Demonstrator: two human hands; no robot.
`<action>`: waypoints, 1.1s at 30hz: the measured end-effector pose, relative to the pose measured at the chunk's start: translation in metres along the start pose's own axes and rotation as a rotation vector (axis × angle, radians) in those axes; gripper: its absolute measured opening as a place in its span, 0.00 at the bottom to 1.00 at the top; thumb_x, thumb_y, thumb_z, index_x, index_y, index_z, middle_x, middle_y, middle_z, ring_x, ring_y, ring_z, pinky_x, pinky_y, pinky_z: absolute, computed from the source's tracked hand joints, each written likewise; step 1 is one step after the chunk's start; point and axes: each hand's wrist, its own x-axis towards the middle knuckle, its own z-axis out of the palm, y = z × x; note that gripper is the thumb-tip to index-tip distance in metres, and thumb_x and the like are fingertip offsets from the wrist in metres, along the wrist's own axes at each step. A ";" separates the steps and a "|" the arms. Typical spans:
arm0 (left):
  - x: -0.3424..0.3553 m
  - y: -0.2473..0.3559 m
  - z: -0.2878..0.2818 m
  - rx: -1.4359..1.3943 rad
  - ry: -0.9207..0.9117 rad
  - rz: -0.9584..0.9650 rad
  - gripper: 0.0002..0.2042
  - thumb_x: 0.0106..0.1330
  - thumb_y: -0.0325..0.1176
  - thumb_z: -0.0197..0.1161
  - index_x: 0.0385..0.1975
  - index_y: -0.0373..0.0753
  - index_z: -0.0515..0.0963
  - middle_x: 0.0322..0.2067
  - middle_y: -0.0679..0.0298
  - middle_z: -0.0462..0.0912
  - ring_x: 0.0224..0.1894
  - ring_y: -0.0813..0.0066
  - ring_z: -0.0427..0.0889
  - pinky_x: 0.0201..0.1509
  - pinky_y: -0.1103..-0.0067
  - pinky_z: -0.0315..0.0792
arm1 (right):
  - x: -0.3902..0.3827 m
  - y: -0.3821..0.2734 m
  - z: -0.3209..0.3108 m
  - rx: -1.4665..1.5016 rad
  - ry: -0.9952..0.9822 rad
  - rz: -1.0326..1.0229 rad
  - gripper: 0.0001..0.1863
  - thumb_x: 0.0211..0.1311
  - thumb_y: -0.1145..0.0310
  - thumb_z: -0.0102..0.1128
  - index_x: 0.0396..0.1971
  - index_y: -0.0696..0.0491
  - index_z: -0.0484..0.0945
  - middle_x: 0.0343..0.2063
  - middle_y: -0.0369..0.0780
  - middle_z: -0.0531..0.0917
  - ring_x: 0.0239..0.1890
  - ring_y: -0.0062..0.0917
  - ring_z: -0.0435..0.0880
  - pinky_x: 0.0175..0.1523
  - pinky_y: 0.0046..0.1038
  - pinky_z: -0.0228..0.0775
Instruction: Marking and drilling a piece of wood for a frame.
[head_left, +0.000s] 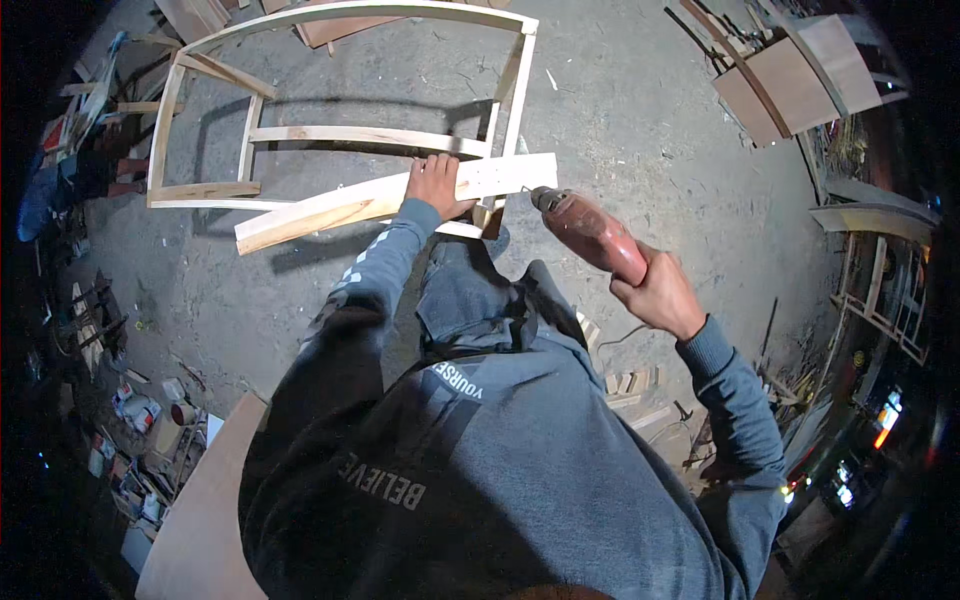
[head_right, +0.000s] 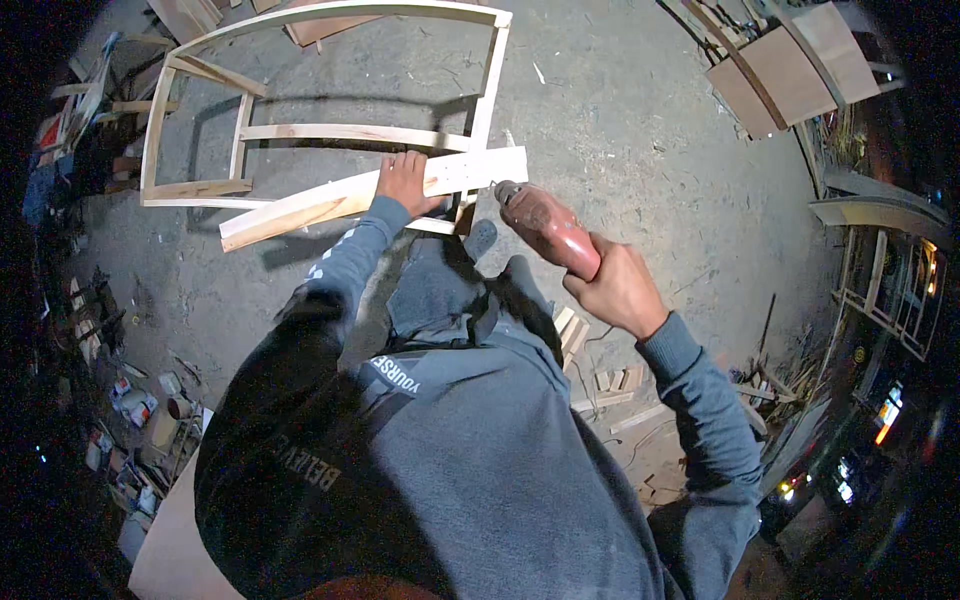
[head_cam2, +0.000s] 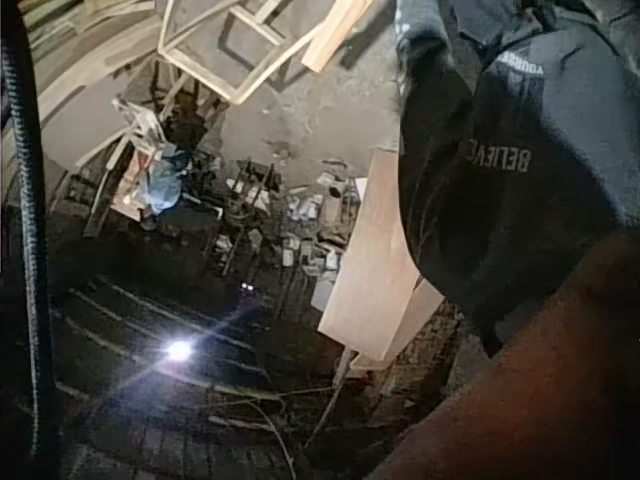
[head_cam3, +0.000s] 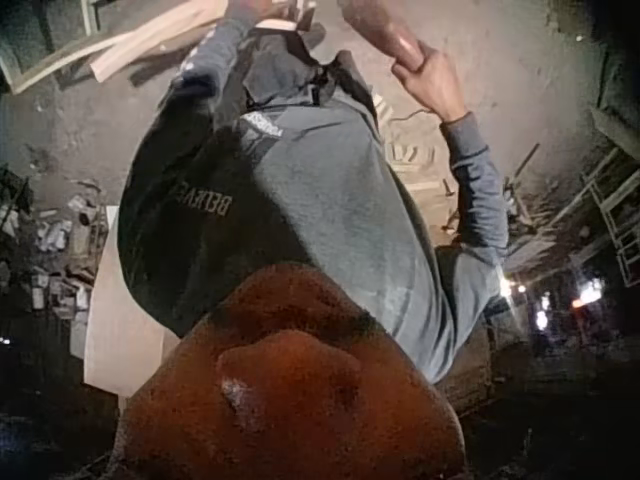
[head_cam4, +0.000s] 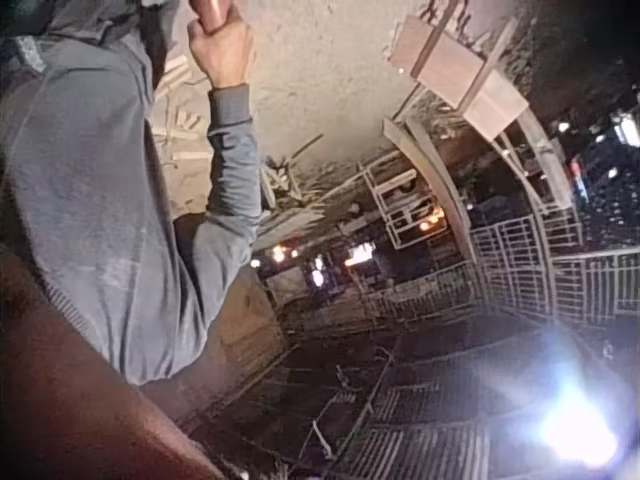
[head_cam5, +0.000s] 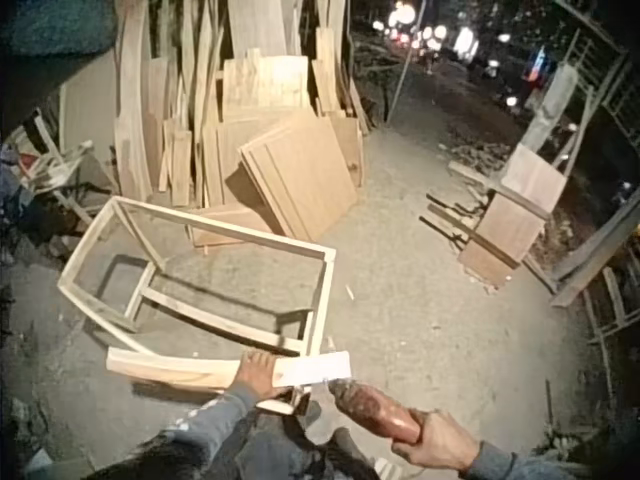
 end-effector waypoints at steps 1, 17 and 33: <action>0.001 0.000 0.000 -0.027 -0.012 -0.001 0.42 0.51 0.67 0.71 0.56 0.37 0.73 0.49 0.57 0.76 0.56 0.59 0.73 0.58 0.61 0.65 | 0.003 -0.001 0.001 0.015 0.017 -0.021 0.24 0.49 0.66 0.68 0.45 0.65 0.81 0.31 0.61 0.84 0.40 0.54 0.88 0.48 0.43 0.79; 0.005 -0.004 -0.003 -0.021 -0.089 0.014 0.39 0.55 0.66 0.68 0.55 0.38 0.73 0.49 0.59 0.75 0.55 0.62 0.73 0.59 0.59 0.64 | 0.042 -0.028 -0.037 -0.011 -0.111 -0.025 0.24 0.48 0.66 0.70 0.44 0.67 0.81 0.29 0.60 0.85 0.36 0.53 0.88 0.44 0.42 0.81; 0.006 -0.005 -0.003 -0.045 -0.064 0.019 0.37 0.54 0.63 0.71 0.53 0.38 0.74 0.48 0.59 0.75 0.54 0.63 0.73 0.59 0.62 0.63 | 0.048 -0.022 -0.031 0.063 -0.092 -0.014 0.24 0.47 0.69 0.69 0.44 0.66 0.82 0.28 0.60 0.84 0.34 0.52 0.88 0.42 0.40 0.81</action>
